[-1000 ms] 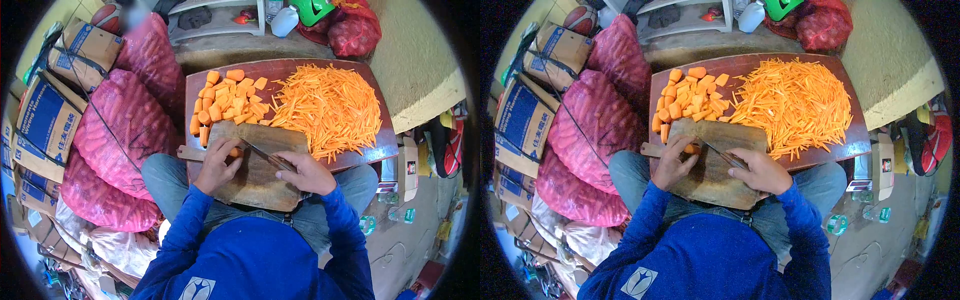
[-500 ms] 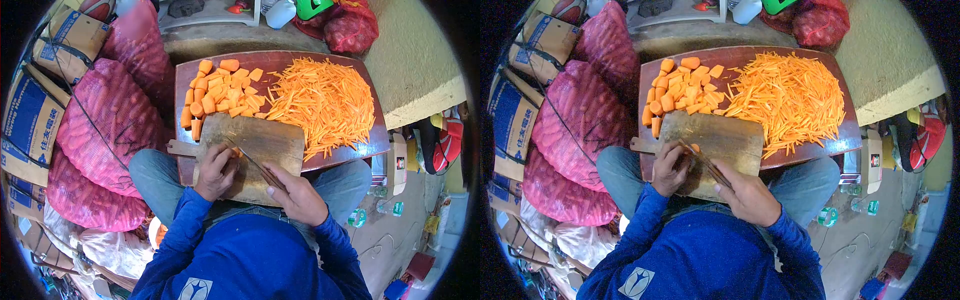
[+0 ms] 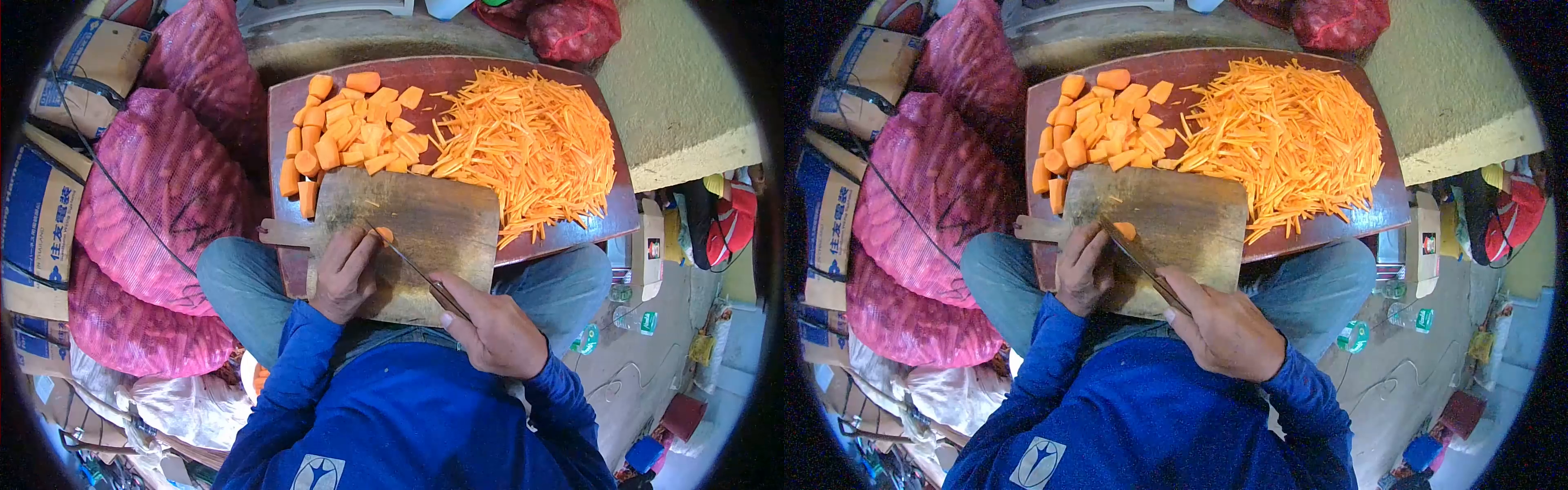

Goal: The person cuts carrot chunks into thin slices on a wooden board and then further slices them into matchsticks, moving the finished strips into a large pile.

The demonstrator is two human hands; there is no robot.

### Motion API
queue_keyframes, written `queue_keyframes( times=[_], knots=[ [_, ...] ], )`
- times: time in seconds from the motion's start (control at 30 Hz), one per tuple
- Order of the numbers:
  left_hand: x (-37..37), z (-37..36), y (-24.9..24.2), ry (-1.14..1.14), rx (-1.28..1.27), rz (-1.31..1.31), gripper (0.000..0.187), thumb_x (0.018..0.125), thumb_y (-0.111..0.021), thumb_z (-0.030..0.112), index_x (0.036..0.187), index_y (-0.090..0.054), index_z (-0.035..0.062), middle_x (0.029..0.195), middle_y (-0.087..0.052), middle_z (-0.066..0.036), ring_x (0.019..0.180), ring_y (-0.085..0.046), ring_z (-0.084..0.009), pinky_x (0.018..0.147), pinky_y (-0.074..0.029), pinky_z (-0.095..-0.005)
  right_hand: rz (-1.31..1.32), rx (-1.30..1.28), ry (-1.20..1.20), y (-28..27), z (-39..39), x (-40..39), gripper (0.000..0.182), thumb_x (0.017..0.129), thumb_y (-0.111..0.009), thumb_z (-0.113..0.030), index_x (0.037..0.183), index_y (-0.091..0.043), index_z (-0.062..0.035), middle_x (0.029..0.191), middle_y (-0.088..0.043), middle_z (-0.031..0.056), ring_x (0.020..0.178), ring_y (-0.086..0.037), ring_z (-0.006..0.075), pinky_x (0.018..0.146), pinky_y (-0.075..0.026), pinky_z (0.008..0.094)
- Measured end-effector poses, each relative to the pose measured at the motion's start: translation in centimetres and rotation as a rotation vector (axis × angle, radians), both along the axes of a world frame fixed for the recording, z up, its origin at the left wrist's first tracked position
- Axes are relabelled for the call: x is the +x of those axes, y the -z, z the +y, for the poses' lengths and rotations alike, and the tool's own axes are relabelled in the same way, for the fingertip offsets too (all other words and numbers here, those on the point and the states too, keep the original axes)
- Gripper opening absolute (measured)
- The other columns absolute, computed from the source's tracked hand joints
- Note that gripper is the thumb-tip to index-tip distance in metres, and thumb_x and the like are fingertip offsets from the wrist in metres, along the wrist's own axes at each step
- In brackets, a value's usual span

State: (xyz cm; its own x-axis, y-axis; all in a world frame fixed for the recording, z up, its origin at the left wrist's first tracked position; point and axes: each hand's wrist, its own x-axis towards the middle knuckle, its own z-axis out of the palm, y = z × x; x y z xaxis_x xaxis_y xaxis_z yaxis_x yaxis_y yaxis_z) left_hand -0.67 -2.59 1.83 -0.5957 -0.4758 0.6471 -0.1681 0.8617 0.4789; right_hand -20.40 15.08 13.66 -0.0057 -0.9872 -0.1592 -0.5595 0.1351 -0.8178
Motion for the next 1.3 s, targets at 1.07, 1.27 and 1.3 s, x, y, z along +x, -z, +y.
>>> queue_keyframes(
  times=[1.07,1.27,1.3],
  knots=[
    [0.2,-0.3,0.2,0.028,0.032,0.056,0.052,0.065,-0.073,-0.009,0.117,-0.072,-0.0036,0.107,-0.068,-0.019,0.093,-0.068,-0.0383,0.078,-0.056,-0.0453,0.013,-0.026,-0.026,-0.9,-1.0,0.5,0.052,0.103,-0.066,-0.016,0.148,-0.045,-0.0017,0.105,-0.074,0.0297,0.090,-0.073,0.0514,0.072,-0.059,0.0567],
    [0.0,-0.1,-0.2,0.001,-0.002,0.072,0.044,0.070,-0.075,-0.010,0.114,-0.072,-0.0038,0.106,-0.068,-0.018,0.091,-0.069,-0.0379,0.077,-0.057,-0.0441,0.049,0.001,-0.011,1.4,-2.7,1.4,0.048,0.105,-0.061,-0.020,0.146,-0.043,-0.0020,0.094,-0.072,0.0321,0.088,-0.071,0.0545,0.073,-0.056,0.0623],
    [0.0,0.0,-0.1,-0.004,-0.019,0.092,0.042,0.072,-0.075,-0.011,0.113,-0.072,-0.0038,0.106,-0.068,-0.018,0.090,-0.069,-0.0376,0.077,-0.057,-0.0436,0.050,-0.002,-0.009,2.4,-3.2,1.4,0.048,0.105,-0.061,-0.020,0.146,-0.043,-0.0020,0.094,-0.072,0.0321,0.088,-0.071,0.0545,0.073,-0.056,0.0623]
  ],
)
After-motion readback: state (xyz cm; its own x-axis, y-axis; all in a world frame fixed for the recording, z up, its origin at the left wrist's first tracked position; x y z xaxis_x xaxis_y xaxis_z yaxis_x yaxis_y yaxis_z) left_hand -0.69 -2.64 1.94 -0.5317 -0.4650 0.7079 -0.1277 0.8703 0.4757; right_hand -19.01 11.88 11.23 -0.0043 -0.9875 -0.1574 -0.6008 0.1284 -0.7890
